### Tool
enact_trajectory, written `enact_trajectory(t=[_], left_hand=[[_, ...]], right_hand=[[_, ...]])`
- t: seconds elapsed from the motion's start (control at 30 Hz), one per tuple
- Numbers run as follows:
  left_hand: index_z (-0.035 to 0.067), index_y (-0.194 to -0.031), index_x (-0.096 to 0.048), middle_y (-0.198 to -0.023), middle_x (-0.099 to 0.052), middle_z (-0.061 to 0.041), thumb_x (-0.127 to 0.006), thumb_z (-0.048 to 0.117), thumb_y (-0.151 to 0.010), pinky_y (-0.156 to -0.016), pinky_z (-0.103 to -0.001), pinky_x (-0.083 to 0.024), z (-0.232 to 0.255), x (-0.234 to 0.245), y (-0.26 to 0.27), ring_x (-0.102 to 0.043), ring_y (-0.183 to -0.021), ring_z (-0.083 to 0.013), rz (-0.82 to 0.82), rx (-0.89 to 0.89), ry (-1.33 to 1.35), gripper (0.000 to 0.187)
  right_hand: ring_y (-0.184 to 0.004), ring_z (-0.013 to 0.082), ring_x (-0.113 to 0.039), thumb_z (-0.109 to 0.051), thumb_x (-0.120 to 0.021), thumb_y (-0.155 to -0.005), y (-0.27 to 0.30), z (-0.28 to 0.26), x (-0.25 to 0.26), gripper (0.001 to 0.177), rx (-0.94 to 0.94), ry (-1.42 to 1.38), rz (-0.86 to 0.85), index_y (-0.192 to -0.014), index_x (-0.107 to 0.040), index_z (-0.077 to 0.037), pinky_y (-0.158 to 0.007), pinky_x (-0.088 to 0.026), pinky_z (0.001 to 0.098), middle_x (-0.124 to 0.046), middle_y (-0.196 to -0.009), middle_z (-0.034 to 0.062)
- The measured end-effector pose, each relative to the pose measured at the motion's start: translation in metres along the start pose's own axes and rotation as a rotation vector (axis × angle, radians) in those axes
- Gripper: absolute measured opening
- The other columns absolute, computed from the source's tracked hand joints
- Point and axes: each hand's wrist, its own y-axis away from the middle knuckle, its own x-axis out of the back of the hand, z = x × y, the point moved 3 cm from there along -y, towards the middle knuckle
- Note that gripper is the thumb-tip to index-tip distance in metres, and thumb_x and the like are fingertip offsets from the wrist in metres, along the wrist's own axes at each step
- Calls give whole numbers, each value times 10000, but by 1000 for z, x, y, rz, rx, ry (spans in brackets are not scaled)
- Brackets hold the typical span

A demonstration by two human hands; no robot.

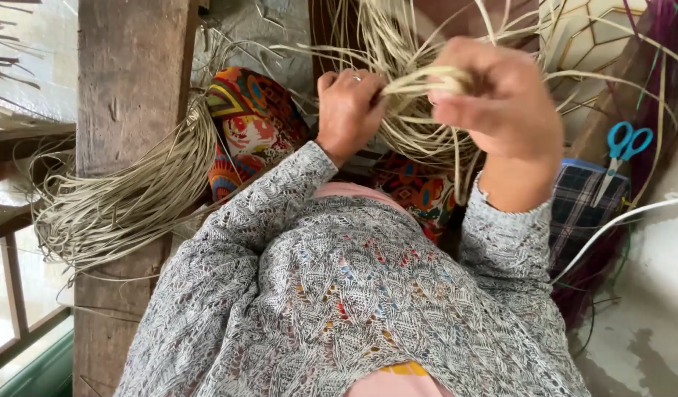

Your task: The person is weaving thin straw strands together to create a larger piece of material, using their hands and occasionally scissors.

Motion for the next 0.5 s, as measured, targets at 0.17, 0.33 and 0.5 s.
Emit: enact_trajectory(t=[0.17, 0.33, 0.5], left_hand=[[190, -885, -768, -766, -725, 47, -662, 282, -911, -862, -485, -421, -2, 2, -10, -629, -746, -168, -131, 173, 92, 142], [140, -659, -612, -679, -628, 17, -609, 434, -967, -789, -468, -398, -5, -7, -18, -592, -752, -241, -235, 245, 11, 427], [122, -633, -664, -664, -665, 49, -634, 363, -969, -801, -471, -438, -8, -8, -22, -671, -754, -251, -239, 285, 112, 414]], right_hand=[[-735, 125, -486, 37, -699, -1045, -11, 8, 0, 225, -286, 550, 249, -1014, -500, -64, -674, -476, 191, -532, -892, 43], [-881, 209, -671, 8, -744, -921, -6, 71, -10, 153, -628, 691, 279, -1051, -689, -50, -809, -604, 303, -693, -1003, 101], [-882, 267, -741, 55, -744, -917, 8, 83, -10, 85, -344, 889, 324, -974, -777, 2, -840, -618, 388, -768, -997, 174]])
